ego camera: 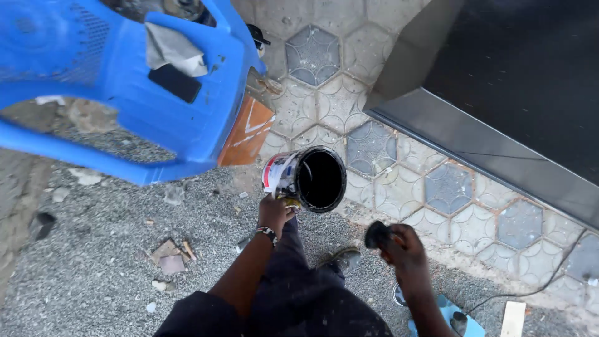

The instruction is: Applying a black finish to a wooden furniture panel using a sponge and then buffing it with a cloth.

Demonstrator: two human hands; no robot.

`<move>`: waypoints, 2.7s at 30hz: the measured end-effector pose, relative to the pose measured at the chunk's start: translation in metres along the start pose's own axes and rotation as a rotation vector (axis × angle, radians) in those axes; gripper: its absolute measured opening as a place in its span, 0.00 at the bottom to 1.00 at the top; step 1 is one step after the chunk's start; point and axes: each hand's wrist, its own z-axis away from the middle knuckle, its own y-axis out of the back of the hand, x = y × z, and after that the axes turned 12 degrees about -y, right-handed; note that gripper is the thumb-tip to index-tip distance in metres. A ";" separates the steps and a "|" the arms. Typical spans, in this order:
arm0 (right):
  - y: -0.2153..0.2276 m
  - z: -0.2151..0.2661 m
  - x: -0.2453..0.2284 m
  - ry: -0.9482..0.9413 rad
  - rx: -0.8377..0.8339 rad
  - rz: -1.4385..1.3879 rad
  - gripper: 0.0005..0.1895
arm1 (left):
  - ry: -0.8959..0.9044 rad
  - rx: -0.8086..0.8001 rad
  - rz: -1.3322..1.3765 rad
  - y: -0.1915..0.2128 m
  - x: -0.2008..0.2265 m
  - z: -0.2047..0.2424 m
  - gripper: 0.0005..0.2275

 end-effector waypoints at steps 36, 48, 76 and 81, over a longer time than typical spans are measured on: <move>-0.370 -0.279 -0.091 -0.079 -0.273 0.220 0.21 | -0.020 0.258 -0.593 -0.050 0.246 -0.233 0.10; -0.384 -0.246 -0.127 -0.164 -0.411 -0.065 0.19 | -0.950 0.643 -1.472 -0.022 0.335 -0.391 0.18; -0.280 -0.581 0.318 -0.428 -0.004 -0.291 0.11 | 0.071 0.707 -0.566 0.072 -0.035 -0.059 0.11; -0.331 -0.631 0.325 -0.429 0.009 -0.257 0.12 | 0.008 0.720 -0.642 0.094 -0.019 -0.052 0.12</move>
